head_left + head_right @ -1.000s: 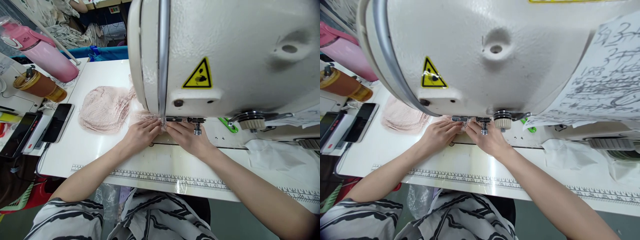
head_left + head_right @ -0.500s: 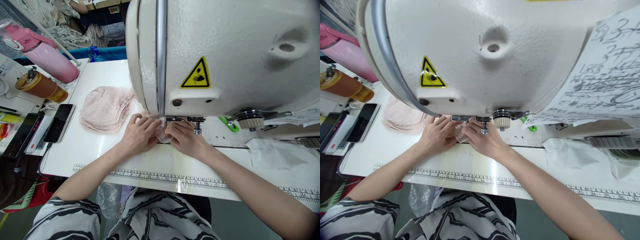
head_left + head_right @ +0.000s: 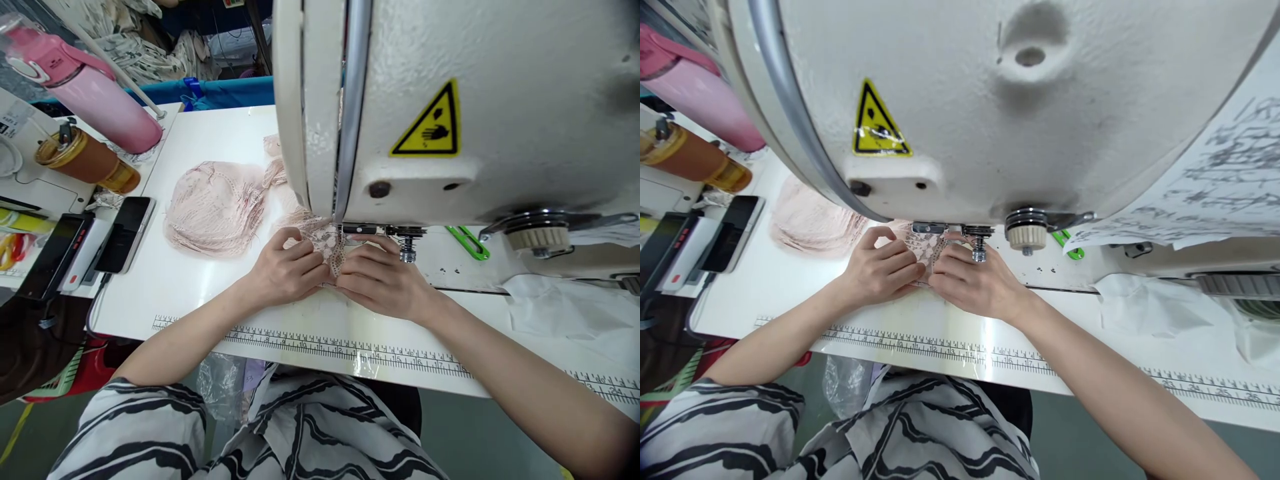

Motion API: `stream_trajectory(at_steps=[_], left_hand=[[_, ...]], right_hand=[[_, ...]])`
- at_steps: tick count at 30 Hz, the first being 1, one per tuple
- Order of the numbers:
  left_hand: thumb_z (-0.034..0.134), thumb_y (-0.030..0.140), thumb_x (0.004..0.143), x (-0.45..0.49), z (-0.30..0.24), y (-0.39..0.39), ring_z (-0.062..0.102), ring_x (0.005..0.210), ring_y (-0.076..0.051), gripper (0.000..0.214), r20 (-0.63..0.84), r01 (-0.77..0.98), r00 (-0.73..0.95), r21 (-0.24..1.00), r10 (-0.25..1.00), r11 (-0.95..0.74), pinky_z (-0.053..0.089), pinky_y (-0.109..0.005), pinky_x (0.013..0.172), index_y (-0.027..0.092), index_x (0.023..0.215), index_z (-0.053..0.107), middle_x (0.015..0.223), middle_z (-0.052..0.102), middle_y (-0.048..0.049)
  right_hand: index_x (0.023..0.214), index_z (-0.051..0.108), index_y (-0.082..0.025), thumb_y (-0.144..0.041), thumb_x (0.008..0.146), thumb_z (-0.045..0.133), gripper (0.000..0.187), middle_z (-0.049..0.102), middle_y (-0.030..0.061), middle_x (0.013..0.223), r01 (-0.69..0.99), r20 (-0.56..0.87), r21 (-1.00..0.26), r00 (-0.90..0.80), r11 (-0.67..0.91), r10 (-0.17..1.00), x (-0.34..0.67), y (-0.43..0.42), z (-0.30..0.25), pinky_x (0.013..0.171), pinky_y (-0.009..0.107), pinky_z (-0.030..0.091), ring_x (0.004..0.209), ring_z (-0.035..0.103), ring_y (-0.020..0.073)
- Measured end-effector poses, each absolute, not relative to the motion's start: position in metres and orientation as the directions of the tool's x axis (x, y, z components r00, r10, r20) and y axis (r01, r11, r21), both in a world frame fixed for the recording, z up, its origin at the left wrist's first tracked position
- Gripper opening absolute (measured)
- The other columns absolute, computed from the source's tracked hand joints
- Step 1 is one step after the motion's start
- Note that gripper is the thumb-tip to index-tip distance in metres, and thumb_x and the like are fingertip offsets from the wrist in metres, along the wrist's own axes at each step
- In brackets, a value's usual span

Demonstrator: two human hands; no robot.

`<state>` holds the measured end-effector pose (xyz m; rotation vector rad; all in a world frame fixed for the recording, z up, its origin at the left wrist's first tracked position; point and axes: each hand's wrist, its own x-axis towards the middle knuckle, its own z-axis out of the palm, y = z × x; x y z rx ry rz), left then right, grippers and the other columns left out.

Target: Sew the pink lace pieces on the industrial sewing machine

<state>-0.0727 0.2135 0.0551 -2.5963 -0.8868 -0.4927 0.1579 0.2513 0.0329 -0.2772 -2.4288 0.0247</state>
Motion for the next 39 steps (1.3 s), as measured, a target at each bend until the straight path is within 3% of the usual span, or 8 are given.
stream_trajectory(at_steps=[7,10,12,14,20,26,34,39], left_hand=[[0.054,0.019,0.098,-0.073,0.054,0.212,0.062,0.070,-0.014,0.024,0.379,0.586,0.780,-0.163,0.498,-0.794,0.050,-0.033,0.072,0.024,0.075,0.061,0.072,0.068,0.0032],[0.051,0.026,0.099,-0.073,0.050,0.215,0.068,0.105,-0.022,0.019,0.365,0.609,0.753,-0.072,0.548,-0.790,0.056,-0.038,0.089,0.019,0.106,0.067,0.113,0.074,-0.0087],[0.048,0.033,0.100,-0.074,0.046,0.217,0.060,0.127,-0.028,0.040,0.336,0.632,0.731,-0.004,0.594,-0.775,0.053,-0.043,0.103,0.009,0.130,0.059,0.137,0.064,-0.0179],[0.048,0.038,0.099,-0.075,0.042,0.218,0.054,0.136,-0.031,0.057,0.292,0.645,0.722,0.046,0.627,-0.763,0.050,-0.046,0.110,0.003,0.143,0.048,0.145,0.056,-0.0216],[0.050,0.039,0.098,-0.077,0.040,0.218,0.053,0.138,-0.033,0.057,0.239,0.661,0.723,0.036,0.648,-0.750,0.048,-0.050,0.112,0.008,0.146,0.050,0.148,0.054,-0.0195],[0.057,0.037,0.095,-0.080,0.045,0.219,0.053,0.138,-0.033,0.053,0.219,0.657,0.730,0.035,0.647,-0.753,0.049,-0.051,0.112,0.014,0.142,0.056,0.148,0.055,-0.0183],[0.062,0.029,0.088,-0.086,0.053,0.224,0.054,0.138,-0.031,0.055,0.176,0.640,0.753,0.031,0.634,-0.768,0.047,-0.050,0.114,0.015,0.141,0.058,0.147,0.056,-0.0162],[0.062,0.032,0.089,-0.085,0.053,0.224,0.054,0.137,-0.032,0.055,0.168,0.650,0.744,0.042,0.646,-0.759,0.047,-0.051,0.114,0.015,0.141,0.057,0.148,0.055,-0.0162]], right_hand=[[0.093,0.064,-0.021,-0.011,0.091,0.064,0.011,0.073,-0.0032,0.091,0.213,0.634,-0.033,-0.751,0.977,0.185,0.161,0.249,0.035,0.085,0.034,0.055,0.090,0.063,0.0141],[0.093,0.066,-0.021,-0.009,0.090,0.066,0.012,0.073,-0.0047,0.088,0.233,0.648,0.017,-0.743,0.972,0.167,0.161,0.248,0.031,0.076,0.028,0.053,0.091,0.064,0.0127],[0.095,0.067,-0.020,-0.007,0.089,0.065,0.015,0.073,-0.0054,0.090,0.254,0.642,0.039,-0.748,0.967,0.171,0.161,0.247,0.028,0.071,0.025,0.051,0.092,0.064,0.0109],[0.096,0.067,-0.021,-0.006,0.091,0.062,0.017,0.073,-0.0054,0.092,0.270,0.622,0.036,-0.760,0.962,0.190,0.161,0.247,0.026,0.071,0.023,0.050,0.093,0.064,0.0096],[0.098,0.072,-0.025,-0.015,0.097,0.057,0.019,0.074,-0.0029,0.091,0.290,0.587,-0.090,-0.757,0.953,0.286,0.160,0.246,0.020,0.075,0.025,0.053,0.090,0.066,0.0117],[0.094,0.071,-0.023,-0.015,0.098,0.054,0.019,0.072,-0.0014,0.085,0.237,0.606,-0.083,-0.759,0.968,0.238,0.157,0.245,0.022,0.072,0.025,0.050,0.081,0.062,0.0117],[0.092,0.068,-0.021,-0.013,0.096,0.057,0.014,0.069,-0.0029,0.079,0.241,0.613,0.133,-0.782,0.961,0.111,0.151,0.243,0.024,0.061,0.024,0.046,0.072,0.058,0.0108],[0.095,0.067,-0.020,-0.010,0.097,0.053,0.017,0.069,-0.0027,0.082,0.206,0.601,0.141,-0.795,0.968,0.082,0.151,0.245,0.025,0.063,0.024,0.048,0.073,0.059,0.0102]])
